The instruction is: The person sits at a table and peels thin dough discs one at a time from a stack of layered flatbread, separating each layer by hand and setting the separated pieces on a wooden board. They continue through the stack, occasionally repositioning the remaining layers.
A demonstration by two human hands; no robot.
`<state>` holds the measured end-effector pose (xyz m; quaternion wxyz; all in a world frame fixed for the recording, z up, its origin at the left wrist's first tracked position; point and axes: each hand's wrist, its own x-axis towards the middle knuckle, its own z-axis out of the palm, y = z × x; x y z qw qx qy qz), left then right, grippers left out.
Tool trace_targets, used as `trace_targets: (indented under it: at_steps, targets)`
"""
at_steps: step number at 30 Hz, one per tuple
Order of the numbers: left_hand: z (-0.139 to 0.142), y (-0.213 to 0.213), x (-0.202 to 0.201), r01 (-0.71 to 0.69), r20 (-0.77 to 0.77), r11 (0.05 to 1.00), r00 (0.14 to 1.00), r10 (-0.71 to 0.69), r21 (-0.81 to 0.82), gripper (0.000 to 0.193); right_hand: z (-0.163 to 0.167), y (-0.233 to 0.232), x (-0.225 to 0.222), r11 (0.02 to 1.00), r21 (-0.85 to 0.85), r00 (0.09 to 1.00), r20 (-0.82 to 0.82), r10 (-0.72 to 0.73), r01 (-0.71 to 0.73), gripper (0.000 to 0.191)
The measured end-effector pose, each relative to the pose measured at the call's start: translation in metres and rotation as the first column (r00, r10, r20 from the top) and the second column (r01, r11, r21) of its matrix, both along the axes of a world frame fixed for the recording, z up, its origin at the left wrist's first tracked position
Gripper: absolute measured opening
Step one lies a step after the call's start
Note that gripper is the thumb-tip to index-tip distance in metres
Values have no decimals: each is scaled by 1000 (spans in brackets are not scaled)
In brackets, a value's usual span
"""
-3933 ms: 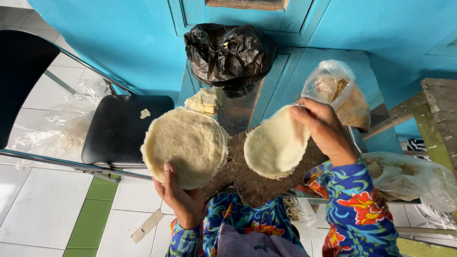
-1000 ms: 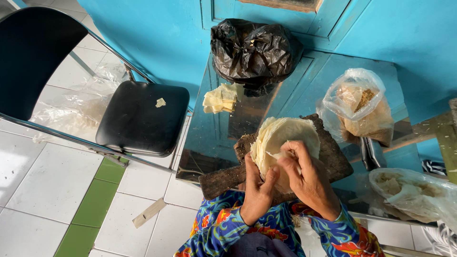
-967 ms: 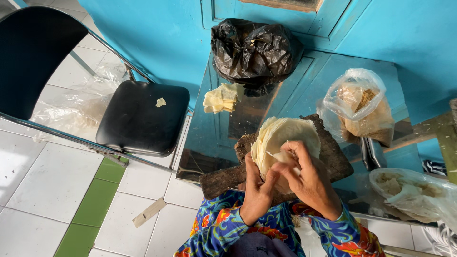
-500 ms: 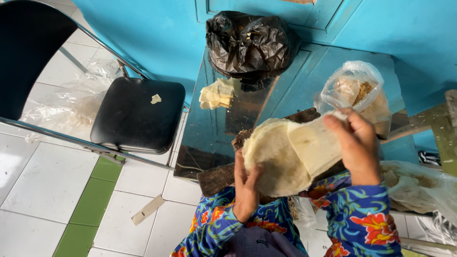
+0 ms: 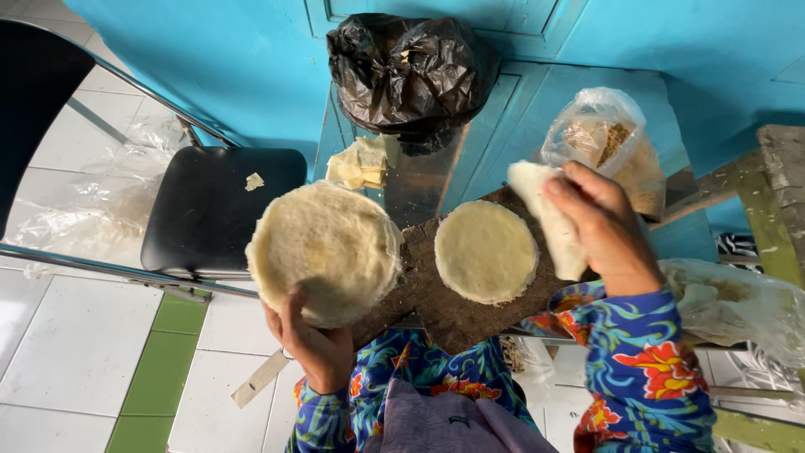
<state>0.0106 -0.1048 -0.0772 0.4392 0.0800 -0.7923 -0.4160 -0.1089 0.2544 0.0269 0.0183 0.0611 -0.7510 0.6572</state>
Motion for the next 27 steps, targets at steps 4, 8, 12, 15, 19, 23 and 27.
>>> trace_targets:
  at_steps: [4,8,12,15,19,23,27]
  targets:
    - [6,-3,1,1,-1,999,1000,-1,-39,51,-26,-24,-13,999,43,987,156,25,-32,14]
    - [14,4,-1,41,-11,997,999,-42,-60,52,-54,-34,-11,982,166,982,178,64,-94,16]
    - [26,18,-20,270,-240,155,952,-191,950,49,-58,-31,-3,906,423,987,153,-46,-24,17]
    - [35,25,-20,339,-223,363,919,-324,868,44,-47,-32,3,839,543,998,65,-27,-13,16]
    - [39,30,-19,314,-157,571,938,-308,759,43,-34,-41,9,761,645,997,-22,-74,71,18]
    - [45,34,-21,312,-136,582,935,-327,751,41,-25,-43,12,728,679,995,-63,-79,101,26]
    - [55,36,-23,297,-249,101,909,-334,950,48,-16,-38,24,653,738,978,-206,-21,169,41]
